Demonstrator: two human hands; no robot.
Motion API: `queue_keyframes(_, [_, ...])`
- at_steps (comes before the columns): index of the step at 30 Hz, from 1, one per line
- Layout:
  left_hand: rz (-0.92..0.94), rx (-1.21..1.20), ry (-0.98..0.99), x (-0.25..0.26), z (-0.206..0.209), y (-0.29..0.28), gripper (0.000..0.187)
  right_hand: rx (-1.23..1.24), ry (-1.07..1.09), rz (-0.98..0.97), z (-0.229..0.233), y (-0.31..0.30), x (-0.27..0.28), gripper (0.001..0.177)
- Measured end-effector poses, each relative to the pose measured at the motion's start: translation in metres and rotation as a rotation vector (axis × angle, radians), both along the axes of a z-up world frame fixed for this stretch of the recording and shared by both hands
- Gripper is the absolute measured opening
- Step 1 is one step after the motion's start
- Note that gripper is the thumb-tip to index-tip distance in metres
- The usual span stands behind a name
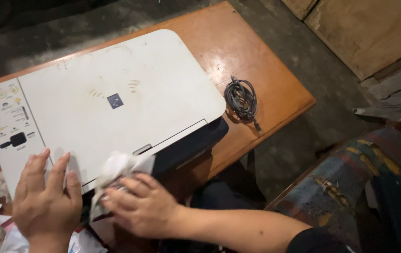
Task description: The person takes a wipe from a package and cleans the interior paper path and exterior surfaces of a white printer. They wipe the rollers and internal guides, then the top and front panels, and finally the sides of the printer.
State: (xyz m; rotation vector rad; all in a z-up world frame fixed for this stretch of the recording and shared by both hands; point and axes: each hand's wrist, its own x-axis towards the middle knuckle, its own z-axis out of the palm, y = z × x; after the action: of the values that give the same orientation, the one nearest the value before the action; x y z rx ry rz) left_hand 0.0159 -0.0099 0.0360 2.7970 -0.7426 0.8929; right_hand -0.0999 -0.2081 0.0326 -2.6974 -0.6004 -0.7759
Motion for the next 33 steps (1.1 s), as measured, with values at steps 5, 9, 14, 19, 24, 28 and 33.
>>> queue_keyframes(5, [-0.017,0.011,-0.02,-0.001,0.005,-0.001,0.026,-0.004,0.028,-0.109,-0.007,-0.059,0.002,0.035])
queue_keyframes(9, [-0.023,0.042,-0.037,0.0,0.003,0.001,0.027,0.041,0.02,-0.268,-0.002,-0.095,-0.006,0.032])
queue_keyframes(14, [-0.002,0.049,-0.033,-0.001,-0.003,0.003,0.021,0.15,0.072,-0.333,0.001,-0.082,-0.009,0.035])
queue_keyframes(19, [-0.005,0.057,-0.033,-0.002,-0.003,0.005,0.021,0.083,0.087,-0.175,0.005,-0.03,-0.009,0.04])
queue_keyframes(24, [-0.014,0.044,-0.028,-0.002,-0.002,0.005,0.024,0.026,0.005,-0.047,0.009,0.019,-0.003,0.04])
queue_keyframes(28, [-0.002,0.051,-0.04,-0.002,-0.001,0.004,0.024,0.006,0.074,0.077,0.011,0.036,0.004,0.035])
queue_keyframes(33, [-0.009,0.035,-0.041,0.0,0.001,0.003,0.025,0.057,0.058,0.13,0.012,0.011,0.001,0.036])
